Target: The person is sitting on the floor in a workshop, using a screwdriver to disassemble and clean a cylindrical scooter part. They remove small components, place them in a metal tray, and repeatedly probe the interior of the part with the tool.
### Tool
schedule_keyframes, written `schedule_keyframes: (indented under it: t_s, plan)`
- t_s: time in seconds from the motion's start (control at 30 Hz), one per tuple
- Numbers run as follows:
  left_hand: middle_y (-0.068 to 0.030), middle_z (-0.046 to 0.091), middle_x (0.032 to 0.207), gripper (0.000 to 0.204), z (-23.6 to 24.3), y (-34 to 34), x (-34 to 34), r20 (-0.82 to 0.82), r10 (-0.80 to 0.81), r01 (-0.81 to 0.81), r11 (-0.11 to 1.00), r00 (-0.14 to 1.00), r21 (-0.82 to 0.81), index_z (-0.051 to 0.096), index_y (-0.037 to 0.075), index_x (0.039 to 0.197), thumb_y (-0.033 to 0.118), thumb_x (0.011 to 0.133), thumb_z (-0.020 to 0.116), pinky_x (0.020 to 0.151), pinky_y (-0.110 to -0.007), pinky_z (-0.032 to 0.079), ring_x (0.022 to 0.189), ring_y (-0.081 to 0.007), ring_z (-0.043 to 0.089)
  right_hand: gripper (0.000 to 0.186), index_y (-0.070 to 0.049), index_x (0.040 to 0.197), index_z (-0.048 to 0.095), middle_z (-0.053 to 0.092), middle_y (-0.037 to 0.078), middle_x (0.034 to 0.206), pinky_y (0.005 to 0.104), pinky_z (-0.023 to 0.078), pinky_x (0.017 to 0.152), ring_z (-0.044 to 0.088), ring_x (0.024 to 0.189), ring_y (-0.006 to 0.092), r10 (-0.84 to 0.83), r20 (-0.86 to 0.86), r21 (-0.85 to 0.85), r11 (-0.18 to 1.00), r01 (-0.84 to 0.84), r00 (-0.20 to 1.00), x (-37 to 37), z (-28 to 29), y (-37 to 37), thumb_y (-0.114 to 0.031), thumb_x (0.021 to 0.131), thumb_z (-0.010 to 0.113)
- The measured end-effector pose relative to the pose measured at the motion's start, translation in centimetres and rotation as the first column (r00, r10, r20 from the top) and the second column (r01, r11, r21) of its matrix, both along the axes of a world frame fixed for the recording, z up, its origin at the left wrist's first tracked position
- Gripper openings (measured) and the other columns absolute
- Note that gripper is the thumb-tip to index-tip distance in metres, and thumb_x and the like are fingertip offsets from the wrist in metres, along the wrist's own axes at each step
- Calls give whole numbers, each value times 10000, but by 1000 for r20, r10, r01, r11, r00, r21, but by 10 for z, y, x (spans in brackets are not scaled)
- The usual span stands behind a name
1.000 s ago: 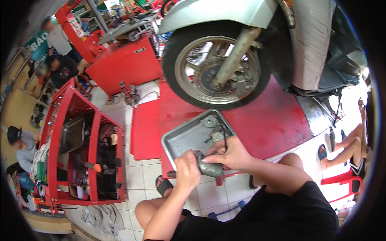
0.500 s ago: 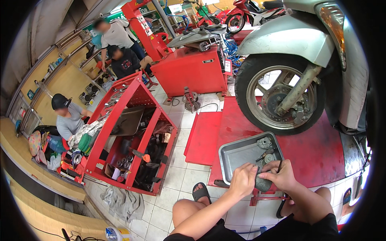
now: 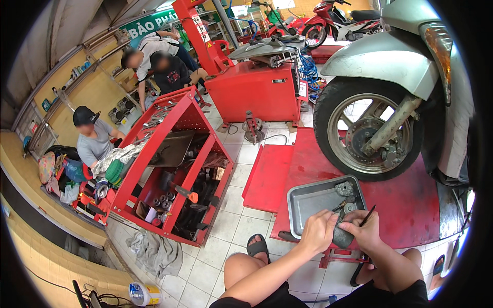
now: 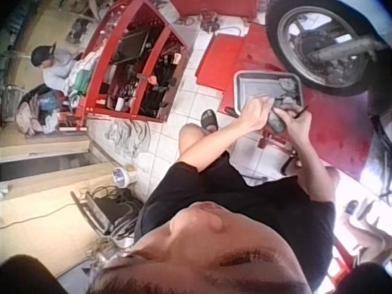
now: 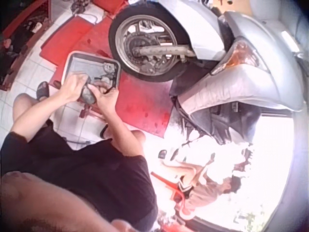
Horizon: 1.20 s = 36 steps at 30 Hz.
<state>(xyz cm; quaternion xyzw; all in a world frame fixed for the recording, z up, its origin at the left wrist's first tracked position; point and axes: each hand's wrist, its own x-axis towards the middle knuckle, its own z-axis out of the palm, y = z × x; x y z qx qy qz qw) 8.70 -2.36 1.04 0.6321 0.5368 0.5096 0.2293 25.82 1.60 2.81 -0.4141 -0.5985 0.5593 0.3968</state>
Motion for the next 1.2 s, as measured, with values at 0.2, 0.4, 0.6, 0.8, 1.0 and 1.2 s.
schedule_keyframes:
  t_s: [0.2,0.4,0.6,0.8,1.0,1.2]
  plan:
    - [-254,567,771,463,1,-1,-2,4,-5,6,1000,1000,-21,567,-47,790,302,1049,407,693,-508,440,776,-483,561,164,27,824,723,496,-90,604,217,219,471,289,528,-2,21,6,34,999,-21,1000,-1,-1,-2,-49,748,846]
    - [-249,569,765,458,4,1,-3,17,-10,10,1000,1000,-12,573,-45,792,304,1043,417,675,-506,444,757,-486,562,181,33,848,727,388,-122,543,233,189,465,274,506,-1,-17,75,-2,1000,17,997,1,3,2,-80,771,845]
    - [-252,566,753,431,-2,1,1,20,-1,1,1000,1000,-8,577,-42,789,280,1035,431,669,-506,445,746,-488,560,194,24,836,726,404,-116,545,233,194,462,268,502,0,24,37,28,999,-25,999,4,-5,0,-106,771,856]
    - [-253,569,753,451,-2,3,-1,6,-16,17,999,1000,-32,588,-48,801,297,1038,422,676,-504,447,746,-484,565,171,6,834,732,425,-110,556,237,204,461,276,510,-4,-38,45,50,998,35,998,2,-4,0,-95,766,852]
    - [-264,559,743,509,-1,0,1,45,-9,11,999,999,-30,556,-46,753,335,1047,388,668,-523,426,743,-495,555,183,3,853,729,508,-97,633,226,217,479,289,550,-4,33,0,128,991,-33,999,-2,-6,-2,-94,758,850]
    - [-251,544,691,557,-11,6,1,0,16,-16,998,1000,-54,550,-29,712,352,1050,323,639,-533,408,693,-482,555,219,10,925,728,380,-117,599,240,226,487,288,557,9,28,96,32,999,-31,995,2,11,-1,-154,809,816]
